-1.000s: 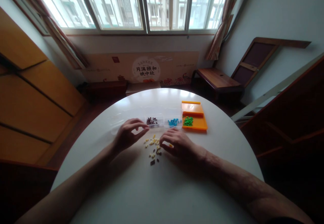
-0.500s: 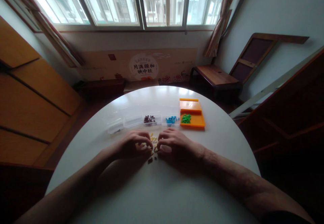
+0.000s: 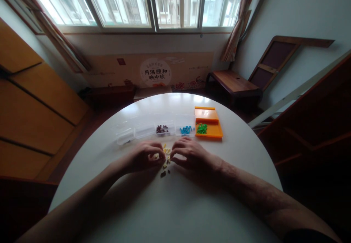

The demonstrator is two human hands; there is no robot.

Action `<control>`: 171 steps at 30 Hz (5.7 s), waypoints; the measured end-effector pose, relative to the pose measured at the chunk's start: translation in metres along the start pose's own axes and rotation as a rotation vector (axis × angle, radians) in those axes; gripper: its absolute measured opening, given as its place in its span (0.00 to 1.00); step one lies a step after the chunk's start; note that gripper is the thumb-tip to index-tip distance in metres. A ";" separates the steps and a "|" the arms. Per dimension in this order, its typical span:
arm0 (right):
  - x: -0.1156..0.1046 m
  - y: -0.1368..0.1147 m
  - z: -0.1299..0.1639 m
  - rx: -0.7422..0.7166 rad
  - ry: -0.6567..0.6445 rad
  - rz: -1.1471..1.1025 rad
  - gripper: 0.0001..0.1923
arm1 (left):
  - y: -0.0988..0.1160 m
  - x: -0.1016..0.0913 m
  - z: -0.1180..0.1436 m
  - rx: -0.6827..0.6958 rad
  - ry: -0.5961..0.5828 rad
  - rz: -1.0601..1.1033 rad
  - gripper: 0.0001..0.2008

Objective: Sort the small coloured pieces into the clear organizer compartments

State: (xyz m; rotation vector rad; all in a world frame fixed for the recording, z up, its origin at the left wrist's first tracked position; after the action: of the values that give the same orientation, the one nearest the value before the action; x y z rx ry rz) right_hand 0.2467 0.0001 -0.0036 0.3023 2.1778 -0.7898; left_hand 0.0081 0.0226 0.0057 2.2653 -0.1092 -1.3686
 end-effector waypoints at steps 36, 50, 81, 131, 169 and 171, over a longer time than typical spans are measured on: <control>-0.007 -0.003 -0.002 -0.016 0.219 0.056 0.02 | 0.012 0.009 -0.015 -0.294 0.326 0.503 0.14; -0.005 -0.005 -0.003 0.034 0.202 0.004 0.03 | -0.017 -0.014 -0.005 -0.365 0.639 0.017 0.09; 0.008 0.004 0.000 -0.023 -0.103 0.134 0.04 | -0.009 -0.009 0.003 -0.055 0.275 0.019 0.06; 0.004 -0.001 0.002 0.024 -0.031 0.014 0.07 | -0.005 -0.026 0.001 -0.005 0.147 0.007 0.08; 0.007 -0.004 -0.002 -0.081 -0.076 0.021 0.05 | -0.010 -0.024 -0.003 -0.104 0.299 -0.013 0.08; 0.006 -0.007 -0.003 -0.075 -0.071 0.003 0.04 | -0.020 -0.027 -0.003 -0.177 0.476 -0.107 0.09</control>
State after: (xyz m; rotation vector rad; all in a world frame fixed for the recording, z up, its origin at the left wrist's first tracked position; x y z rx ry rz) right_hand 0.2378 -0.0035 -0.0033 0.2358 2.1345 -0.7050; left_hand -0.0064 0.0495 0.0193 2.3999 0.2843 -0.8150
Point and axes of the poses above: each hand's wrist, its own z-axis away from the middle knuckle, its own x-axis out of the palm, y = z × x, the point moved 3 cm from there along -z, towards the middle knuckle, and after that the axes turned 12 degrees about x, right-handed, at the moved point
